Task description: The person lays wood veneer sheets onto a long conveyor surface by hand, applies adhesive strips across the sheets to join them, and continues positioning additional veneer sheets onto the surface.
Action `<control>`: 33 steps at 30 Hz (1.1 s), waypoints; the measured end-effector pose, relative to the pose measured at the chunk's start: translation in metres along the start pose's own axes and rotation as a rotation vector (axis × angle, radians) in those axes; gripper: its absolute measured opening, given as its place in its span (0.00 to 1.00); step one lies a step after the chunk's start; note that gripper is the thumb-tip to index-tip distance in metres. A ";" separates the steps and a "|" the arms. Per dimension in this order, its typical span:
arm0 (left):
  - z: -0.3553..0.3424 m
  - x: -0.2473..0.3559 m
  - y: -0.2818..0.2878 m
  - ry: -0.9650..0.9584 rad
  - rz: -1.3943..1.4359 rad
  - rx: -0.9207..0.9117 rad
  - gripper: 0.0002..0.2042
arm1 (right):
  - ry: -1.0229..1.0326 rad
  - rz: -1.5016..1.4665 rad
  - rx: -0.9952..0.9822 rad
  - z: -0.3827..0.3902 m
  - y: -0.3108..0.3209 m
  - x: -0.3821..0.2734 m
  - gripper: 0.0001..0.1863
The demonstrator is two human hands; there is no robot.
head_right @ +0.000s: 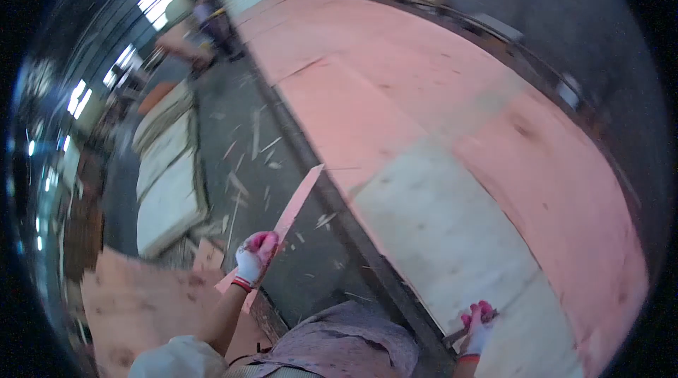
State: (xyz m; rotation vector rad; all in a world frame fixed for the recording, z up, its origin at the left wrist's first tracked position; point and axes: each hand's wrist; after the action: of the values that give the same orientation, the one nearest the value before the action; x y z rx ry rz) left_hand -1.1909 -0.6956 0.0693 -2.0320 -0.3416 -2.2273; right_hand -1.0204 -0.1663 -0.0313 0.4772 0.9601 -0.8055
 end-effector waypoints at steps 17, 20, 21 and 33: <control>0.069 -0.081 0.323 0.048 -0.082 1.036 0.10 | 0.124 0.552 -0.943 0.130 -0.479 0.016 0.12; 0.061 -0.087 0.350 0.084 -0.046 1.107 0.12 | 0.097 0.601 -0.984 0.120 -0.546 0.040 0.12; 0.059 -0.093 0.365 0.120 -0.127 1.152 0.13 | 0.099 0.605 -0.992 0.120 -0.571 0.047 0.12; 0.035 -0.208 0.510 0.150 0.006 1.480 0.19 | -0.010 0.582 -1.348 0.179 -0.910 0.060 0.13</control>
State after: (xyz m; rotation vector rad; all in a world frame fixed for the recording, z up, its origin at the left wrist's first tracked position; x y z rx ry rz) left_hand -1.0190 -1.1967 -0.0866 -0.9830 -1.3812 -1.2318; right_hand -1.6170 -0.8788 -0.0053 -0.4290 1.0605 0.4337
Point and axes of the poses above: each hand's wrist, its own z-axis away from the middle knuckle, its own y-axis out of the back of the hand, x = y × z, and after that the axes turned 4 degrees about -x, right-handed
